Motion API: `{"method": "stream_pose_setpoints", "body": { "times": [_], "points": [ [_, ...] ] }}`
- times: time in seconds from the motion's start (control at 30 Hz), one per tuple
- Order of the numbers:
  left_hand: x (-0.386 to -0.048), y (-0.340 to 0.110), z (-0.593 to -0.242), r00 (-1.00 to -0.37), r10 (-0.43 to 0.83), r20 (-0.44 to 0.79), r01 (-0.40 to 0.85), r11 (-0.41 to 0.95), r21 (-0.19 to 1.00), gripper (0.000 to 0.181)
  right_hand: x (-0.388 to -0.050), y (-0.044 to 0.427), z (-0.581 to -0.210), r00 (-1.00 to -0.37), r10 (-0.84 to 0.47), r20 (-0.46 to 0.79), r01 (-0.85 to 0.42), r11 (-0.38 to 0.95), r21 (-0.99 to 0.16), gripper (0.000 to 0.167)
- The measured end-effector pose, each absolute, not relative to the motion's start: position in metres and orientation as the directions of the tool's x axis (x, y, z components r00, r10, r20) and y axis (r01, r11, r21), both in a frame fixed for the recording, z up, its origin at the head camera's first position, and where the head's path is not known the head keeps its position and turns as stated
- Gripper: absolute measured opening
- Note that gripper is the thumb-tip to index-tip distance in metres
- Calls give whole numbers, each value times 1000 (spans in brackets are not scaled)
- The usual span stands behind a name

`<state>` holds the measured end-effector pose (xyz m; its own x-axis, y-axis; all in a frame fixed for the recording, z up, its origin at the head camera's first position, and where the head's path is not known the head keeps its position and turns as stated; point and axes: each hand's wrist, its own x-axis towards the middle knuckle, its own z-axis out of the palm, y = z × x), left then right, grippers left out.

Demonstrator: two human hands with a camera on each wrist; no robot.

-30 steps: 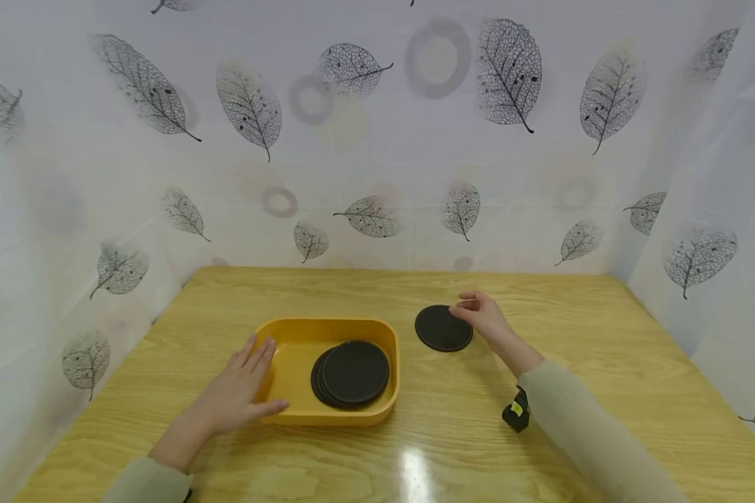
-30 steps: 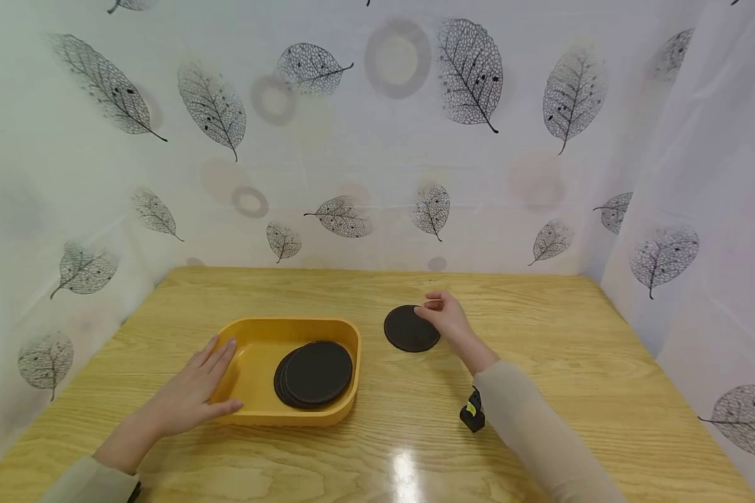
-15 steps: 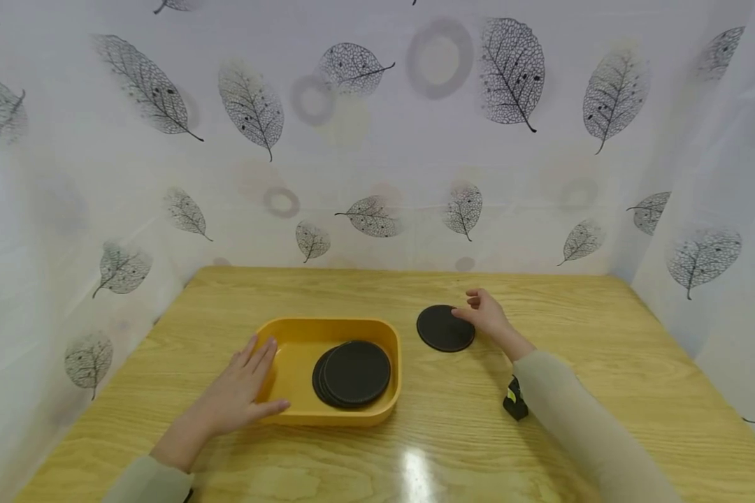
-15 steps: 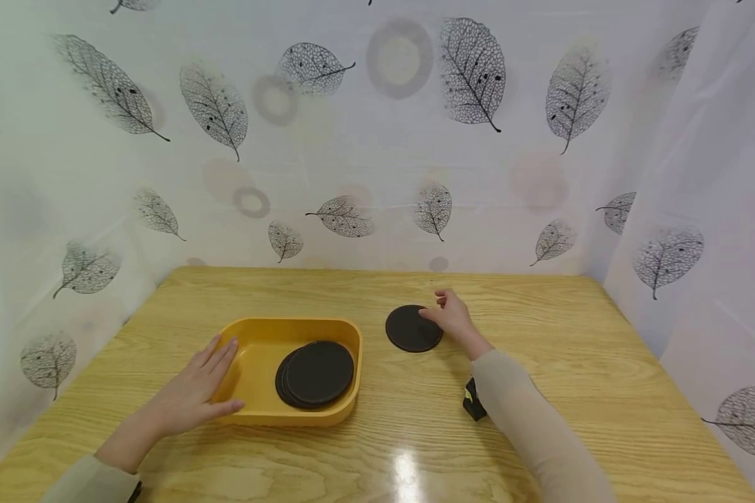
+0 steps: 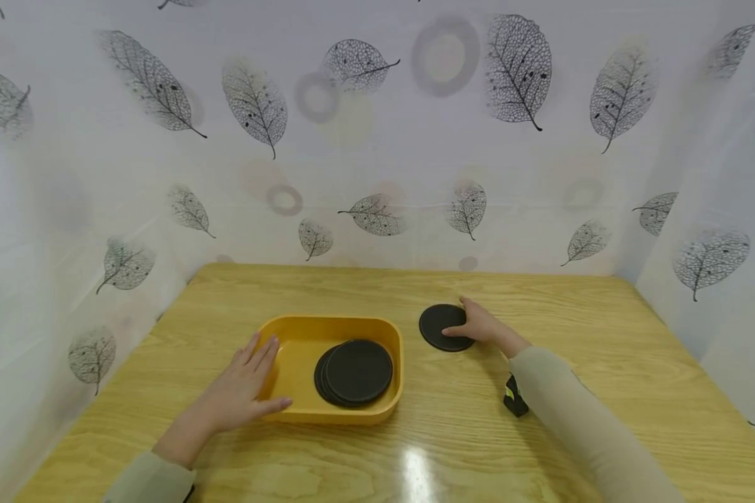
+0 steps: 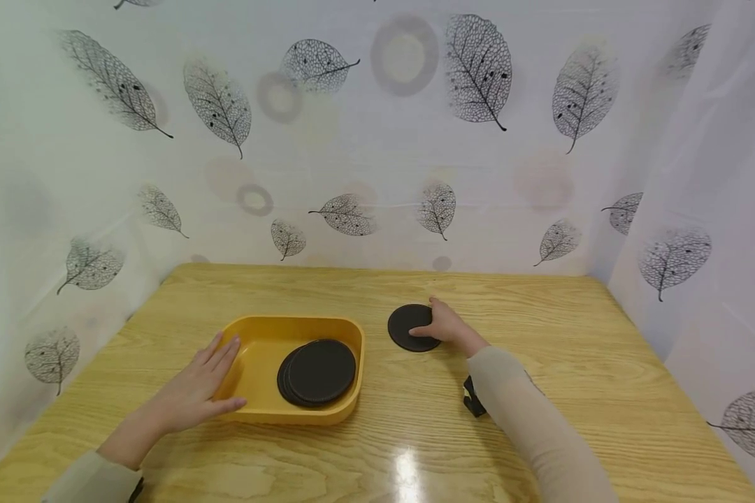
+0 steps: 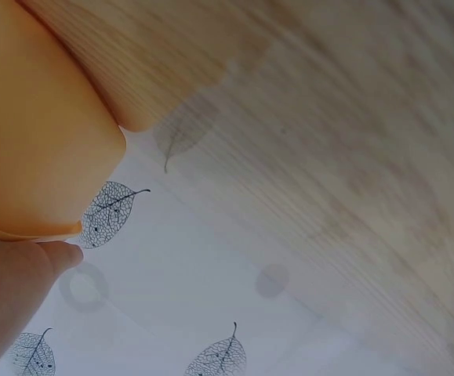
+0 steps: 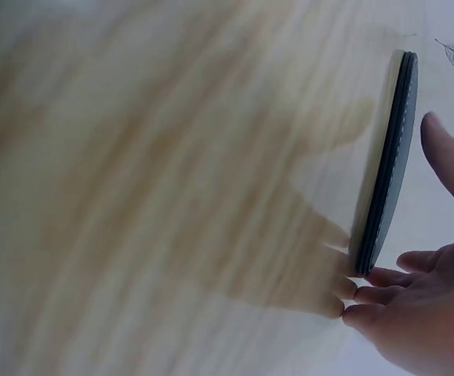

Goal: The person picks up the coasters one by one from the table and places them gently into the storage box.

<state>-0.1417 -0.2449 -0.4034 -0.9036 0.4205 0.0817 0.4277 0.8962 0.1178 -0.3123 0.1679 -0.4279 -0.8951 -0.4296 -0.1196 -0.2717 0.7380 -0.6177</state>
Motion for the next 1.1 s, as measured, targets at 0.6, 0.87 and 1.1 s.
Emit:
{"method": "stream_pose_setpoints", "body": {
  "times": [0.6,0.87,1.1],
  "points": [
    [-143,-246,-405,-904,419,81,426,897,116,91,-307,163,-424,-913,-397,-92,-315,830,-460,91],
    [-143,-246,-407,-901,426,88,433,894,110,91,-308,165,-414,-945,-322,-49,-245,800,-547,80],
    [-143,-247,-407,-900,427,84,434,894,113,90,-311,178,-412,-928,-370,30,-287,663,-691,62]
  ]
}}
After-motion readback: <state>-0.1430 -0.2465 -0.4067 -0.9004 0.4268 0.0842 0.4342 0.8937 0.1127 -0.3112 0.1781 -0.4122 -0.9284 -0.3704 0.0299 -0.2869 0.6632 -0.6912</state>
